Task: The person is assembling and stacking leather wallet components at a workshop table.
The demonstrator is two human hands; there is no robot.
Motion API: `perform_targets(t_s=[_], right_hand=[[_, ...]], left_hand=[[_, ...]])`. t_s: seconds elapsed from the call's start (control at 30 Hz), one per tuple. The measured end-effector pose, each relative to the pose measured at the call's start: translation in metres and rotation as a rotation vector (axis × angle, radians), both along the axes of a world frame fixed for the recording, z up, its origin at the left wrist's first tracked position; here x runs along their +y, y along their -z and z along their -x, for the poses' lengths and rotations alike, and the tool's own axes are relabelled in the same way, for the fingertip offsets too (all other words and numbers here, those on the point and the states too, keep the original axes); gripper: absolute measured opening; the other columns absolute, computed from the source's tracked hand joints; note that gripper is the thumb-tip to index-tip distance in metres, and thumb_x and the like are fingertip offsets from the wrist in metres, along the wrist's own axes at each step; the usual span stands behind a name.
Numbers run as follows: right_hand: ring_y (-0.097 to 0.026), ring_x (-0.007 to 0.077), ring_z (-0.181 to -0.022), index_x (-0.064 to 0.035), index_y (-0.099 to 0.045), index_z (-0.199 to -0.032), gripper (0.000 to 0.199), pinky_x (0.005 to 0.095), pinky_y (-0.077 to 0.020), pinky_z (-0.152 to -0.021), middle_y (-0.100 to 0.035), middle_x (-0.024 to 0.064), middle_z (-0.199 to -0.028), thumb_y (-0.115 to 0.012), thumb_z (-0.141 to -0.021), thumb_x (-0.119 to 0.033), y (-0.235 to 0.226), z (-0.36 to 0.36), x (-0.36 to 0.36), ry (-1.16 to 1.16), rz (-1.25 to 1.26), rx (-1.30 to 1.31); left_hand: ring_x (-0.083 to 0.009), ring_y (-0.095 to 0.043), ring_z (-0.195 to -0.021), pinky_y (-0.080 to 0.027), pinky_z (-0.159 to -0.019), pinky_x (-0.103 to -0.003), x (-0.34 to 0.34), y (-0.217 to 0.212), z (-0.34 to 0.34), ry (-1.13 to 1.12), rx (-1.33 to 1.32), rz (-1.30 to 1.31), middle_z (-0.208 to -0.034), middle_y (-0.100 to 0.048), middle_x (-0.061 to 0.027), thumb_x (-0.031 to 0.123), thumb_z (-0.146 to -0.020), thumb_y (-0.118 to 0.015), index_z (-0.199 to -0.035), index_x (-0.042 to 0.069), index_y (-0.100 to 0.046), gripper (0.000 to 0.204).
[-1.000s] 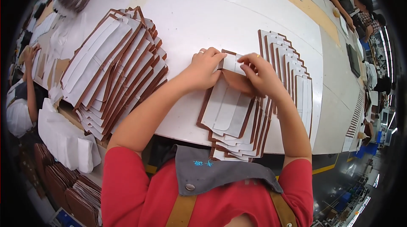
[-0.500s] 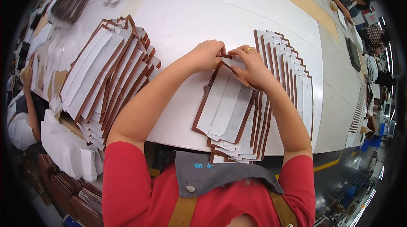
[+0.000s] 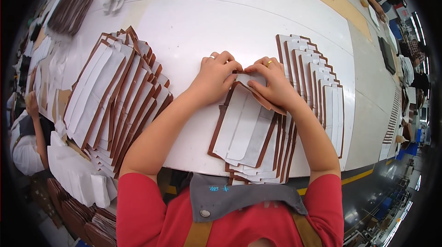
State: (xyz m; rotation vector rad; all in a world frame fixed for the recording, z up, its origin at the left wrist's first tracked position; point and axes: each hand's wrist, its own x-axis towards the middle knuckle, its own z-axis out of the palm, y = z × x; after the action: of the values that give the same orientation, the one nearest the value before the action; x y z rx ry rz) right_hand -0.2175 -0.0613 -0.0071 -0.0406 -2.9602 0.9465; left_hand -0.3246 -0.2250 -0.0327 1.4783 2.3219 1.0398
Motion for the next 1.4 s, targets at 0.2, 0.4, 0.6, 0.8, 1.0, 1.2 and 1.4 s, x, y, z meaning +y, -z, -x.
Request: perform_targets(t_s=[0.2,0.4,0.6,0.8,1.0,1.2,1.4], right_hand=[[-0.049,0.0241,-0.096,-0.0095,-0.063,-0.092,0.015,0.0385,-0.0273,-0.093,-0.058,0.0055,-0.093,-0.058,-0.078,-0.013,0.010,-0.005,-0.002,-0.121,-0.266,0.279],[-0.051,0.0205,-0.096,-0.0097,-0.062,-0.098,0.020,0.0392,-0.0265,-0.095,-0.059,0.0036,-0.092,-0.055,-0.080,-0.013,0.007,-0.001,-0.003,-0.064,-0.217,0.271],[-0.052,0.0179,-0.096,-0.0109,-0.061,-0.104,0.023,0.0414,-0.0241,-0.098,-0.060,0.0031,-0.089,-0.053,-0.082,-0.014,0.009,-0.001,-0.004,-0.183,-0.410,0.229],[-0.052,0.0185,-0.095,-0.0115,-0.061,-0.104,0.023,0.0416,-0.0236,-0.099,-0.059,0.0037,-0.088,-0.053,-0.082,-0.015,0.006,0.000,-0.004,-0.183,-0.424,0.218],[-0.052,0.0184,-0.094,-0.0135,-0.060,-0.103,0.023,0.0431,-0.0241,-0.099,-0.056,0.0041,-0.086,-0.053,-0.081,-0.015,-0.002,0.006,-0.004,-0.143,-0.377,0.122],[-0.052,0.0184,-0.093,-0.0133,-0.061,-0.097,0.018,0.0418,-0.0255,-0.099,-0.056,0.0043,-0.086,-0.054,-0.080,-0.015,0.004,0.005,-0.005,-0.244,-0.502,0.194],[-0.053,0.0203,-0.086,-0.0082,-0.055,-0.090,0.012,0.0395,-0.0336,-0.087,-0.055,0.0041,-0.086,-0.058,-0.079,-0.012,0.003,0.004,0.004,-0.044,-0.266,0.192]], left_hand=[[-0.0228,-0.048,-0.087,-0.035,-0.078,-0.036,0.000,0.006,-0.011,-0.043,0.182,-0.015,-0.097,-0.051,-0.0035,0.008,-0.078,-0.057,-0.095,0.013,-0.060,0.018],[-0.0239,-0.047,-0.087,-0.036,-0.074,-0.035,0.000,0.011,-0.017,-0.187,0.208,-0.071,-0.096,-0.051,-0.0042,0.010,-0.078,-0.059,-0.096,0.010,-0.057,0.018],[-0.0236,-0.048,-0.087,-0.036,-0.071,-0.035,-0.006,0.010,-0.021,-0.177,0.194,-0.087,-0.096,-0.051,-0.0041,0.010,-0.078,-0.059,-0.095,0.010,-0.057,0.017],[-0.0230,-0.049,-0.085,-0.037,-0.070,-0.035,-0.008,0.011,-0.022,-0.141,0.372,-0.005,-0.097,-0.053,-0.0026,0.010,-0.076,-0.061,-0.095,0.010,-0.057,0.020],[-0.0202,-0.050,-0.086,-0.036,-0.074,-0.035,-0.010,0.006,-0.026,-0.201,0.473,0.038,-0.096,-0.054,-0.0002,0.015,-0.075,-0.062,-0.096,0.010,-0.057,0.023],[-0.0189,-0.050,-0.088,-0.034,-0.075,-0.034,-0.012,0.004,-0.026,-0.194,0.490,0.051,-0.098,-0.054,0.0008,0.015,-0.074,-0.063,-0.098,0.011,-0.056,0.026],[-0.0202,-0.050,-0.087,-0.034,-0.076,-0.035,-0.011,0.008,-0.026,-0.234,0.391,-0.051,-0.095,-0.055,-0.0022,0.014,-0.076,-0.061,-0.097,0.009,-0.057,0.021]])
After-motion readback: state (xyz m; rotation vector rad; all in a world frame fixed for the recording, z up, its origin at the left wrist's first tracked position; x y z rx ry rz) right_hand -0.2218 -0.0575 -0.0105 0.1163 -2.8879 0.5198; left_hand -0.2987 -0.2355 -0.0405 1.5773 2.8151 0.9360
